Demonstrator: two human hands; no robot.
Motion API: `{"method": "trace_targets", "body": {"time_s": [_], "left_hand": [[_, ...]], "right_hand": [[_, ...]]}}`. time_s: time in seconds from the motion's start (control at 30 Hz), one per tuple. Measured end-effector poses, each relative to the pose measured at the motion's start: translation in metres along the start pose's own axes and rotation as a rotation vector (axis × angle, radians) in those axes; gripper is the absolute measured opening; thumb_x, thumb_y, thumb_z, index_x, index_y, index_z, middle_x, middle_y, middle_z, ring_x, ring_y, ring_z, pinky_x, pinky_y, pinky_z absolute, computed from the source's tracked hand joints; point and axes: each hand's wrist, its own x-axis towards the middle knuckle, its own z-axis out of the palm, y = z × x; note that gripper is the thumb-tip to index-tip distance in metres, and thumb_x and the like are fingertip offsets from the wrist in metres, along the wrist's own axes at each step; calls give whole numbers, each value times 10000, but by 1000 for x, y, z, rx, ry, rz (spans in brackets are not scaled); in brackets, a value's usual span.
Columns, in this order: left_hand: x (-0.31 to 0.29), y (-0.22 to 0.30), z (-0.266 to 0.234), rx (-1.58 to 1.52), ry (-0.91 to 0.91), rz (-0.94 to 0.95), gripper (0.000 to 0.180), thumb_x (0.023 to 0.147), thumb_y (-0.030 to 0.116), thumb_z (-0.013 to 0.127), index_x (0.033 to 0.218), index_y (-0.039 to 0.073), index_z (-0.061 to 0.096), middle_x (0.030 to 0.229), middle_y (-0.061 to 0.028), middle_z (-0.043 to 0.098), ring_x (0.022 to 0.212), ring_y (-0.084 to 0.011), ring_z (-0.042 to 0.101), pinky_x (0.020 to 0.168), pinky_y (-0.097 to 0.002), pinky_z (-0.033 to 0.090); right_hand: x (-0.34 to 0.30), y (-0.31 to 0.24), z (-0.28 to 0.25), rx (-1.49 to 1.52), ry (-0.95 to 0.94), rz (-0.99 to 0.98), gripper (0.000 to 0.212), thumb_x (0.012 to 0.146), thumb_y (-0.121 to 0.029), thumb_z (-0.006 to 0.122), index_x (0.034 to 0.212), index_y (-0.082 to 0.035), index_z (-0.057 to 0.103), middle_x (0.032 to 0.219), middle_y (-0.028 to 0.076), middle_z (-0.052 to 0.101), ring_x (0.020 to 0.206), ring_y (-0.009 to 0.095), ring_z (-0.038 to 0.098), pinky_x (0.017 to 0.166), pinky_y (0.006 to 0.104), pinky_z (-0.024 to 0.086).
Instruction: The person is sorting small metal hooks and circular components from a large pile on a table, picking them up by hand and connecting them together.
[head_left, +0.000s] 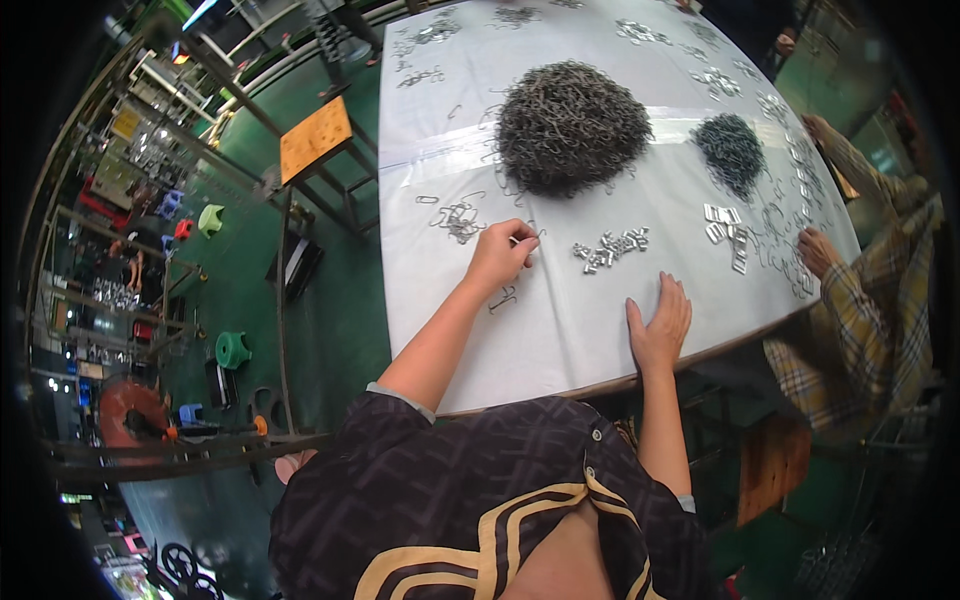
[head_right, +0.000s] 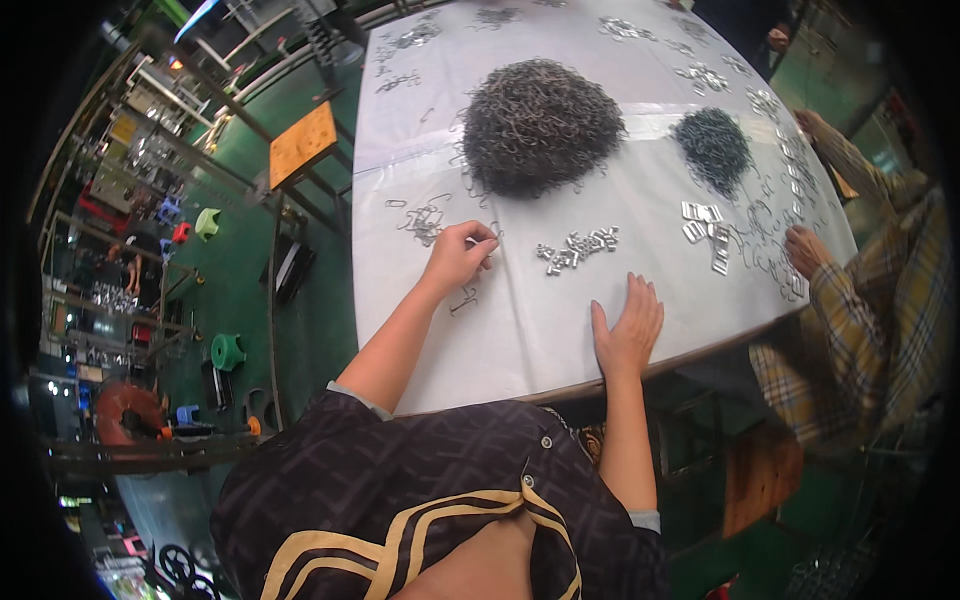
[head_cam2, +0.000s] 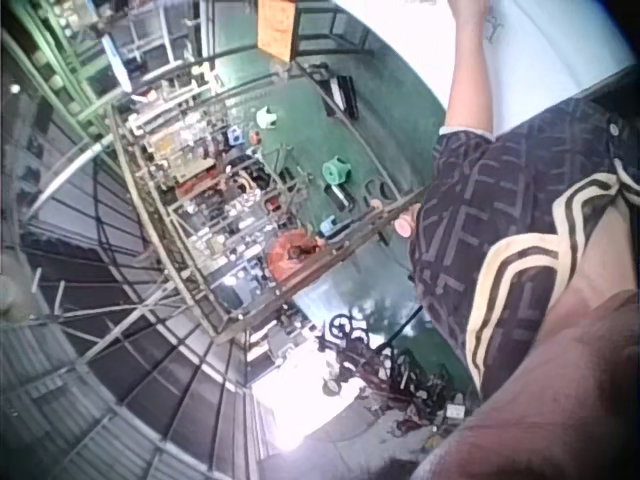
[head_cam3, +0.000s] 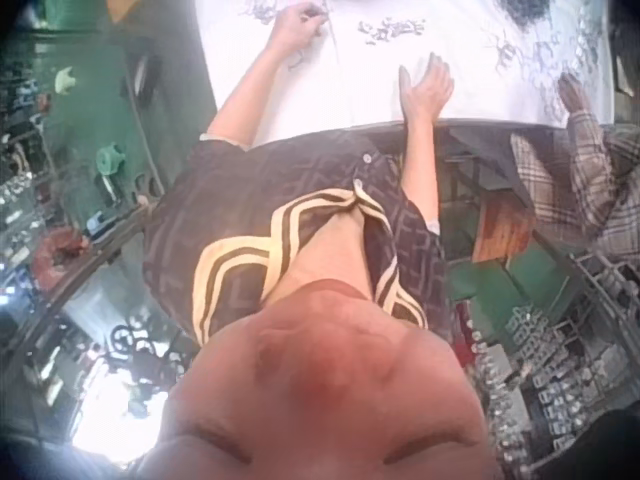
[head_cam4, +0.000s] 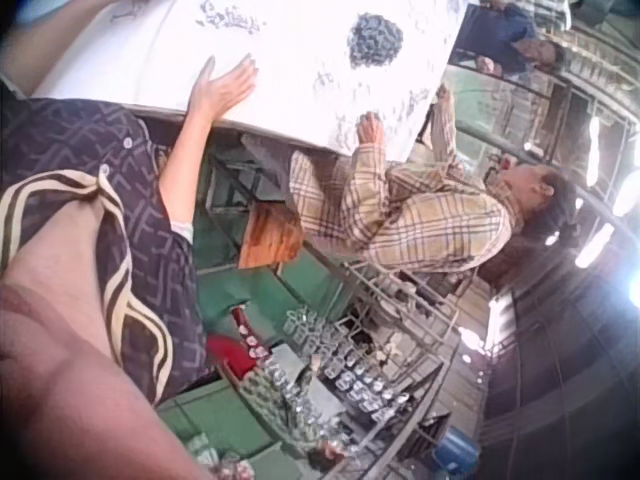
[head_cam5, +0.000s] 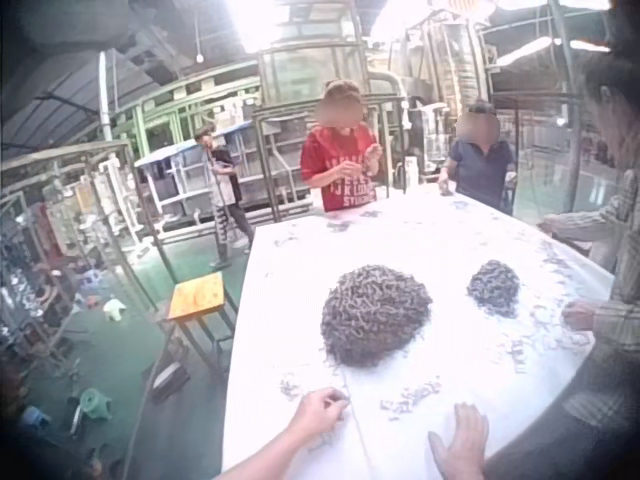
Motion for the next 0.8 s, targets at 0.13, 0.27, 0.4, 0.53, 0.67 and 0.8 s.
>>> {"method": "trace_targets", "body": {"time_s": [0.13,0.27,0.4,0.53,0.67,0.8], "left_hand": [[-3,-3,4,-157,-86,-66,123,825,91,621,860,-26,607,759,-59,618,599,-122,620,497,-236,482],[-10,0,10,-191,-123,-106,125,817,95,631,851,-21,598,755,-67,618,603,-124,621,505,-232,482],[-18,8,14,-165,-168,-161,143,811,109,647,845,-20,596,743,-75,620,605,-126,619,514,-227,479],[-16,-4,18,-262,-195,-124,156,805,115,658,848,-23,598,734,-81,628,593,-124,616,505,-229,476],[-16,-5,18,-344,-209,-154,146,804,97,655,842,-32,601,720,-82,634,570,-120,613,489,-226,474],[-18,0,11,-65,-257,-175,142,790,114,658,840,-14,618,721,-79,643,572,-111,599,491,-227,456]], "right_hand": [[1,2,0,84,27,38,559,758,-276,658,1234,-55,466,1269,170,465,1252,331,358,1057,468,220],[8,-5,-2,220,89,81,305,719,-183,693,994,-73,623,1074,105,557,1065,286,473,943,416,325],[20,-20,5,242,80,69,157,706,-145,700,847,-85,667,879,39,576,908,233,505,832,372,359],[30,-24,18,221,24,84,133,699,-159,713,812,-99,678,800,20,575,858,216,507,805,365,347],[41,-33,26,167,9,130,156,687,-188,731,818,-116,685,786,9,583,848,208,511,813,372,336],[47,-38,29,136,-6,150,170,681,-229,742,811,-136,684,793,-3,591,849,197,515,820,377,323]]}}
